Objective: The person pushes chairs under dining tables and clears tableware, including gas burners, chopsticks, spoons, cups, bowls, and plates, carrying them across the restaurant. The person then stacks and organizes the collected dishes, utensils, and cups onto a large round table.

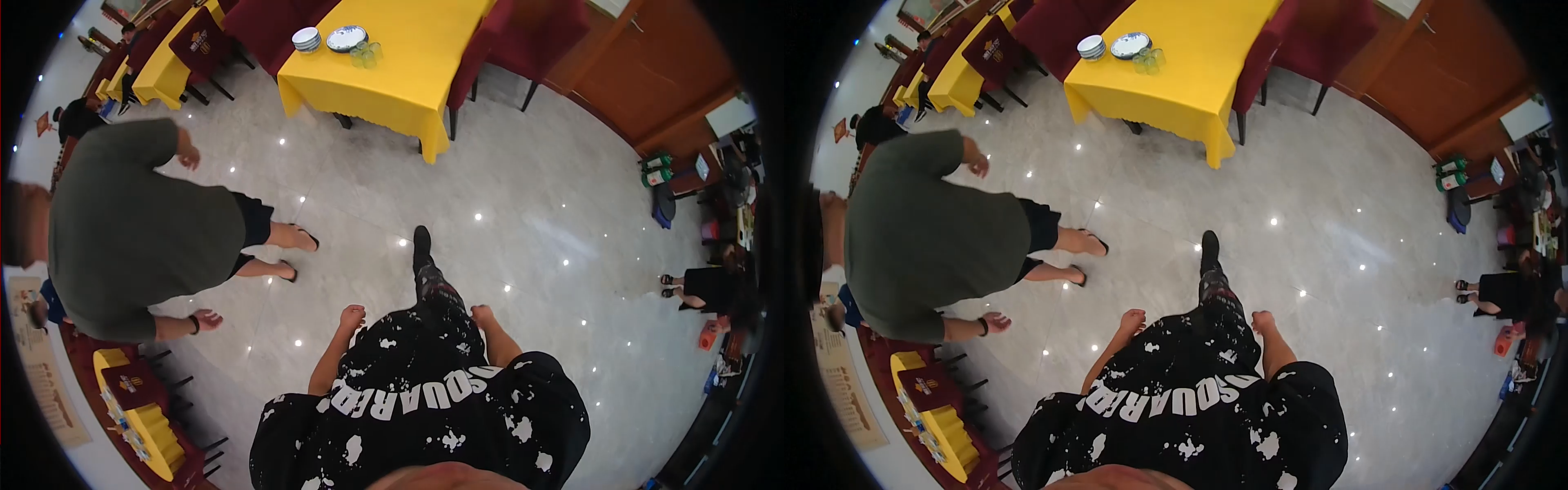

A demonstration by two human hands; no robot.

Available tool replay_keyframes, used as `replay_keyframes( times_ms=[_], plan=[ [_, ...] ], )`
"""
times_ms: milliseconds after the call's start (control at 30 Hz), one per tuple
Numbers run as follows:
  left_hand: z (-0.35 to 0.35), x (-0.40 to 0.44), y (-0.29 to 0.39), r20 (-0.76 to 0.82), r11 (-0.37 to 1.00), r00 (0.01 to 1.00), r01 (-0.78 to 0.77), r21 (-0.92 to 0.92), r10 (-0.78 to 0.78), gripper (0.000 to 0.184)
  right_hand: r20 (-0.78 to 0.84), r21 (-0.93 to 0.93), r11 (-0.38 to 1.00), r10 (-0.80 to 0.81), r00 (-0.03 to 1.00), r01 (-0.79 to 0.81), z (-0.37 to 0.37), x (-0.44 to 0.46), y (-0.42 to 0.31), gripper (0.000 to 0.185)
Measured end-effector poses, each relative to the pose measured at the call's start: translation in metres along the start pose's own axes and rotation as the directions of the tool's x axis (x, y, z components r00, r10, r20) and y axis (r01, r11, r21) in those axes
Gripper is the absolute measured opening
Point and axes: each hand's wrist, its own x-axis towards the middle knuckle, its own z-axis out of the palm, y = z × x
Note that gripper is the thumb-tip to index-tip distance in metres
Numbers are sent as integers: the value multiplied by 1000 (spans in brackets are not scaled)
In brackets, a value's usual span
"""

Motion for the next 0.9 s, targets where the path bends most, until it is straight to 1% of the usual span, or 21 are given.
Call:
replay_keyframes(
  times_ms=[67,100,133,200,233,267,300,333,400,500,533,600,633,667,733,800,867,900],
  plan=[
    [-6,27,58,27,999,1000,13,35,-14,8,-18,-12,993,121,992,-122,-36,56,-62,33],
    [-20,72,50,132,980,989,37,198,-64,18,-10,13,989,148,989,-148,-45,93,-88,34],
    [-26,98,74,58,960,997,-60,275,46,21,-30,23,992,125,992,-124,-60,126,-127,32],
    [-36,136,118,-60,877,960,-222,426,272,29,-110,48,999,-7,994,13,-92,181,-233,31],
    [-46,165,149,-71,768,932,-249,590,356,36,-149,64,994,-79,986,89,-105,205,-289,31],
    [-51,181,192,-119,754,904,-263,602,411,32,-190,81,982,-152,970,170,-116,226,-347,32],
    [-50,191,252,-218,816,860,-314,485,461,29,-239,90,963,-226,944,253,-125,247,-404,33],
    [-49,200,306,-294,837,809,-384,391,508,27,-287,98,938,-295,911,334,-130,261,-453,35],
    [-45,227,430,-381,796,699,-535,282,605,27,-381,101,876,-404,832,472,-141,292,-557,41],
    [-45,293,591,-352,664,576,-713,226,738,38,-529,79,798,-475,704,598,-148,336,-687,51],
    [-44,314,639,-328,642,564,-734,220,758,43,-570,64,784,-479,668,617,-150,350,-724,54],
    [-38,344,721,-302,617,548,-754,226,780,49,-651,34,778,-459,605,627,-150,361,-780,60],
    [-38,357,749,-256,594,538,-762,260,803,52,-686,20,780,-445,575,626,-153,368,-809,62],
    [-37,369,778,-210,567,527,-770,292,824,55,-715,2,791,-427,554,612,-152,365,-820,63],
    [-33,392,797,-105,486,478,-817,311,872,58,-742,44,825,-351,572,563,-153,366,-838,60],
    [-32,413,815,21,415,442,-856,307,897,57,-751,92,849,-284,596,521,-155,368,-852,57],
    [-31,421,831,76,496,537,-817,294,840,56,-739,134,864,-240,630,485,-163,371,-859,54],
    [-32,417,835,102,541,588,-789,292,802,56,-760,90,872,-252,600,481,-166,373,-861,51]
  ],
)
